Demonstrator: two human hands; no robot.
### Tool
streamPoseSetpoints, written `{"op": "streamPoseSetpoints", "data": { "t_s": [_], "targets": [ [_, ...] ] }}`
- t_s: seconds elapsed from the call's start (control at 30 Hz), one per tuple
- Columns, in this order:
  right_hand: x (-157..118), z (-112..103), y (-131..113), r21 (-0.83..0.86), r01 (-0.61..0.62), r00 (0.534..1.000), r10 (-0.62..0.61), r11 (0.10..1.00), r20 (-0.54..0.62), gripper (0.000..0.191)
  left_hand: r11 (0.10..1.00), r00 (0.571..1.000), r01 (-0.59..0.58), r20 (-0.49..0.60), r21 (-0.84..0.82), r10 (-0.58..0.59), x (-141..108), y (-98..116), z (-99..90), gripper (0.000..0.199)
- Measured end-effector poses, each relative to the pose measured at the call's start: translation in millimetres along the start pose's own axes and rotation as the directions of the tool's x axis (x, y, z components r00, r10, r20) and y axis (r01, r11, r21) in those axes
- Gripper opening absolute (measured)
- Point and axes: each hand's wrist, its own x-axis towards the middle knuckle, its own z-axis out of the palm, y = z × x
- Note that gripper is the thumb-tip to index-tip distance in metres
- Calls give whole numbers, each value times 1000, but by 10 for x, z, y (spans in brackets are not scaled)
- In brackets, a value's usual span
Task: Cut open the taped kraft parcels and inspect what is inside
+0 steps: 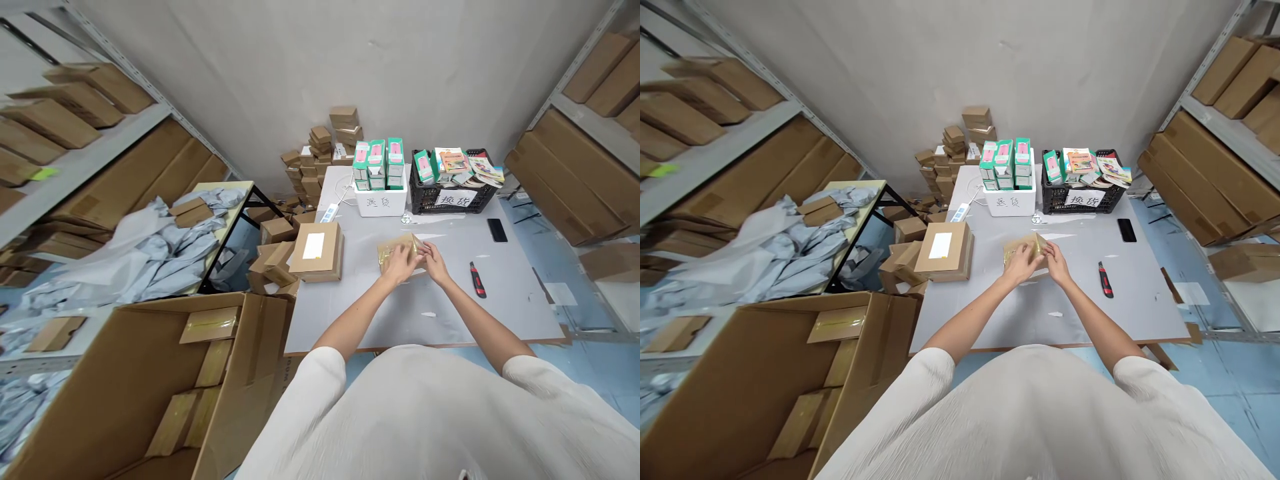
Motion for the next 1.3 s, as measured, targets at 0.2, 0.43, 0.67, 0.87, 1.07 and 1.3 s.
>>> {"op": "streamPoseSetpoints", "data": {
  "t_s": [0.2, 0.43, 0.67, 0.87, 1.07, 1.3],
  "targets": [
    [27, -17, 320, -150, -111, 993, 114, 983, 11, 44, 992, 991, 123, -55, 26, -121, -158, -256, -179, 63],
    [23, -1, 596, -320, -272, 962, 268, 907, -57, 64, 977, 977, 197, -65, -78, -202, -279, -697, -357, 63],
    [6, 134, 650, -271, -248, 969, 242, 930, -55, 66, 949, 967, 186, -122, -256, -222, -388, -1169, -322, 76],
    [-53, -117, 680, -331, -236, 967, 188, 914, -171, 62, 877, 975, 175, -45, -447, -218, -365, -1250, 46, 81],
    [-228, -453, 722, -322, -234, 961, 169, 917, -219, 61, 876, 969, 233, 27, -423, -244, -297, -1190, 376, 76],
    [-327, -673, 765, -202, -184, 981, 168, 962, -95, 52, 926, 963, 263, 17, -270, -268, -403, -1353, 515, 72]
  ]
}}
